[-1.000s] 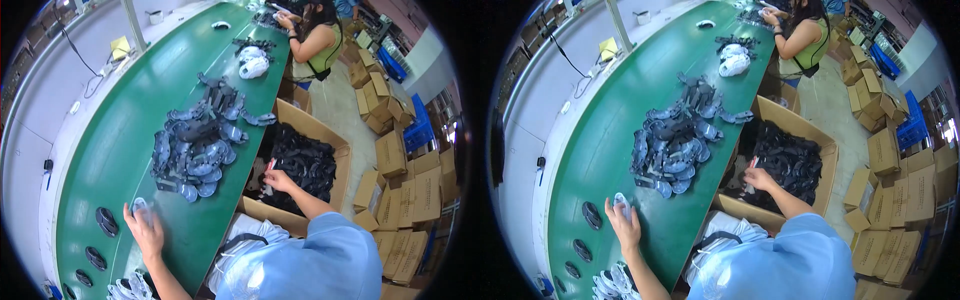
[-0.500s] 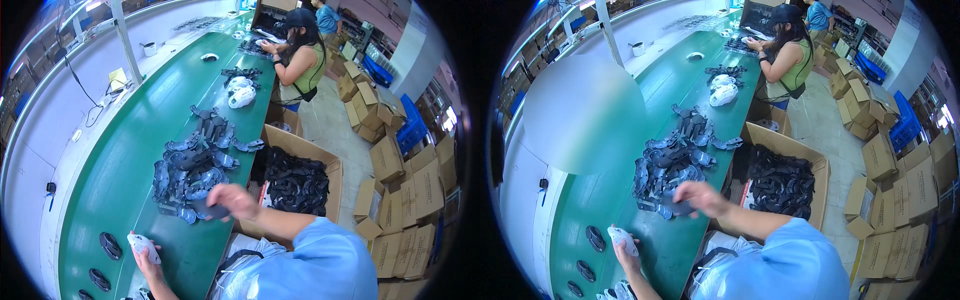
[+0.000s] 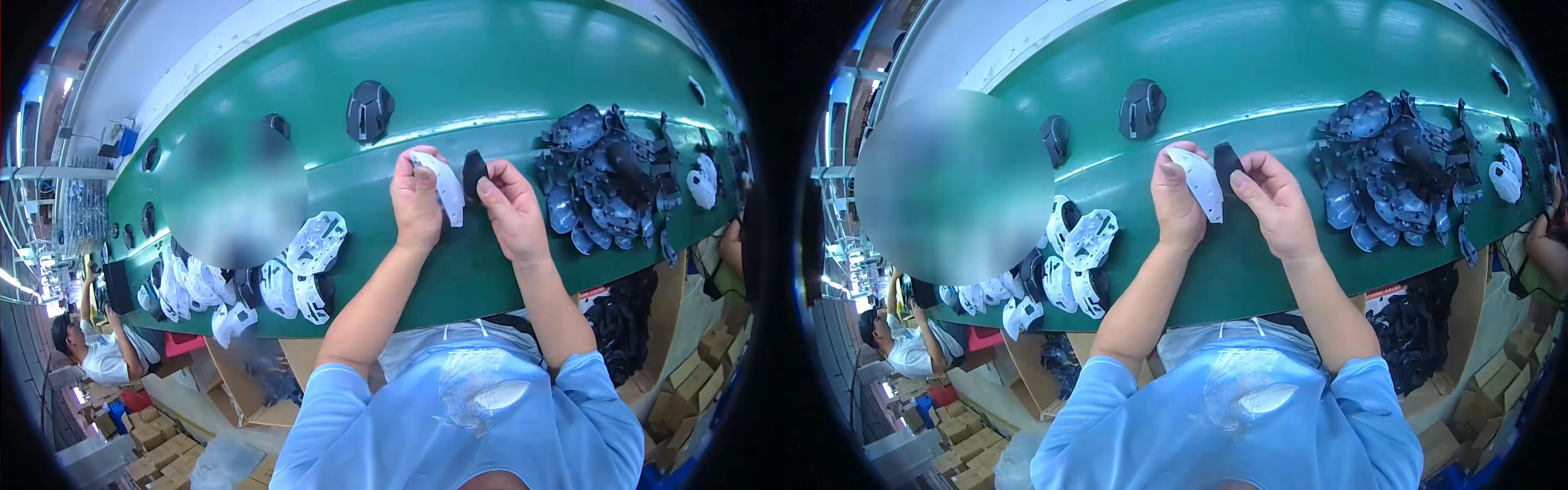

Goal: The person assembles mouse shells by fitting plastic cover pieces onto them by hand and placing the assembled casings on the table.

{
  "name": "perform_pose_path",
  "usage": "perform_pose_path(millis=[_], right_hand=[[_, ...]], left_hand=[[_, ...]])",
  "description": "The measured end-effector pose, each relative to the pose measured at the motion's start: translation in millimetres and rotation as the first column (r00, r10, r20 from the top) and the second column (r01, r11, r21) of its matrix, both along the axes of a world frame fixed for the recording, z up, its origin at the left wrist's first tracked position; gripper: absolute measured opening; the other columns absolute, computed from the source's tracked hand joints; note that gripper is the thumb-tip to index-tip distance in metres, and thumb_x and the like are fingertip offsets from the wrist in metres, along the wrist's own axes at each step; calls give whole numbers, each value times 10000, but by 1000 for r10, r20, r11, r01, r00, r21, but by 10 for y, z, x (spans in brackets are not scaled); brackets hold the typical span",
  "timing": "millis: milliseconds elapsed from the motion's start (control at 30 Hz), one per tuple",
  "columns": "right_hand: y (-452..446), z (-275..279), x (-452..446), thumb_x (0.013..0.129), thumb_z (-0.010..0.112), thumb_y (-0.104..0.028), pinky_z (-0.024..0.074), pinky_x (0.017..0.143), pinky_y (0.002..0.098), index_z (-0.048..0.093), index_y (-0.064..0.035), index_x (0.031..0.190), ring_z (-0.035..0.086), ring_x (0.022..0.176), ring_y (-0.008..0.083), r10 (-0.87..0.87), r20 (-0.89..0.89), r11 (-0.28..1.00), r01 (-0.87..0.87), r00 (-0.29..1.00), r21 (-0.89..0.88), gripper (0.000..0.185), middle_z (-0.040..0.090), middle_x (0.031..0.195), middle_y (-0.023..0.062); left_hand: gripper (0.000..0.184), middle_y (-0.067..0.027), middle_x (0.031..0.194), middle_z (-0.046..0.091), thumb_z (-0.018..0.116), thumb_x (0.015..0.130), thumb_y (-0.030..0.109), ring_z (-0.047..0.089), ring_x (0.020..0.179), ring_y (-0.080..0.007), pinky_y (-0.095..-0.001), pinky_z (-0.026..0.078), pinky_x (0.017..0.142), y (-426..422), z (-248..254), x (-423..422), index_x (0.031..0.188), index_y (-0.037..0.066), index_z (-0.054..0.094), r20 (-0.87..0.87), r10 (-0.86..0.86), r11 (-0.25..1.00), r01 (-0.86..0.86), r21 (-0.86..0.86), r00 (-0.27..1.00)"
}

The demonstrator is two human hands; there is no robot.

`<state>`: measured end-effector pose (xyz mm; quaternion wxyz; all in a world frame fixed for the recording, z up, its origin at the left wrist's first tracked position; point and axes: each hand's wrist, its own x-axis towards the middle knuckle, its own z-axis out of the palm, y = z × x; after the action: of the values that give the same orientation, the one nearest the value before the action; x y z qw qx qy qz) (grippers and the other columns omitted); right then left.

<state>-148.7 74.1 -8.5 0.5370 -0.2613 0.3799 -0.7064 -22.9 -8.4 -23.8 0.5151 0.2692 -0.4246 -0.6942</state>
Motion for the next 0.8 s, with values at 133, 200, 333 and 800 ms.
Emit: perform_pose_path(millis=[133, 200, 333, 800], right_hand=[[-36, 224, -29, 959, 685, -28, 479, 899, 230, 560, -37, 1240, 595, 1003, 74, 17, -20, 998, -19, 1000, -66, 308, 610, 1075, 4], [-65, 383, -42, 950, 685, -11, 482, 912, 237, 547, -48, 1223, 601, 1003, 83, 73, 14, 994, -72, 997, -77, 309, 607, 1078, 11], [-70, 379, -79, 941, 677, 17, 493, 914, 248, 534, -53, 1267, 617, 1002, 98, 94, 76, 994, -90, 993, -61, 362, 615, 1047, 22], [-28, 65, 161, 933, 733, -102, 547, 668, 259, 714, -32, 1256, 667, 822, 156, -380, -766, 925, 239, 519, -296, 331, 703, 1079, 124]], left_hand=[[656, -46, 1036, 600, 756, 866, 581, 584, 897, -109, -262, 495, 782, -59, -91, 73, 1197, 62, 530, -40, -56, 998, 57, 39, 998], [652, -44, 1045, 599, 766, 863, 571, 572, 909, -105, -256, 480, 803, -66, -78, 107, 1195, 61, 531, -80, -99, 993, 104, 59, 992], [668, -57, 1070, 594, 743, 870, 585, 571, 938, -120, -262, 476, 828, -54, -127, 81, 1218, 59, 523, -56, -116, 992, 113, -61, 992], [491, -123, 1135, 614, 743, 935, 406, 618, 967, -176, -310, 515, 855, -5, -168, 46, 1199, 61, 513, -64, 124, 958, -136, -254, 990]])
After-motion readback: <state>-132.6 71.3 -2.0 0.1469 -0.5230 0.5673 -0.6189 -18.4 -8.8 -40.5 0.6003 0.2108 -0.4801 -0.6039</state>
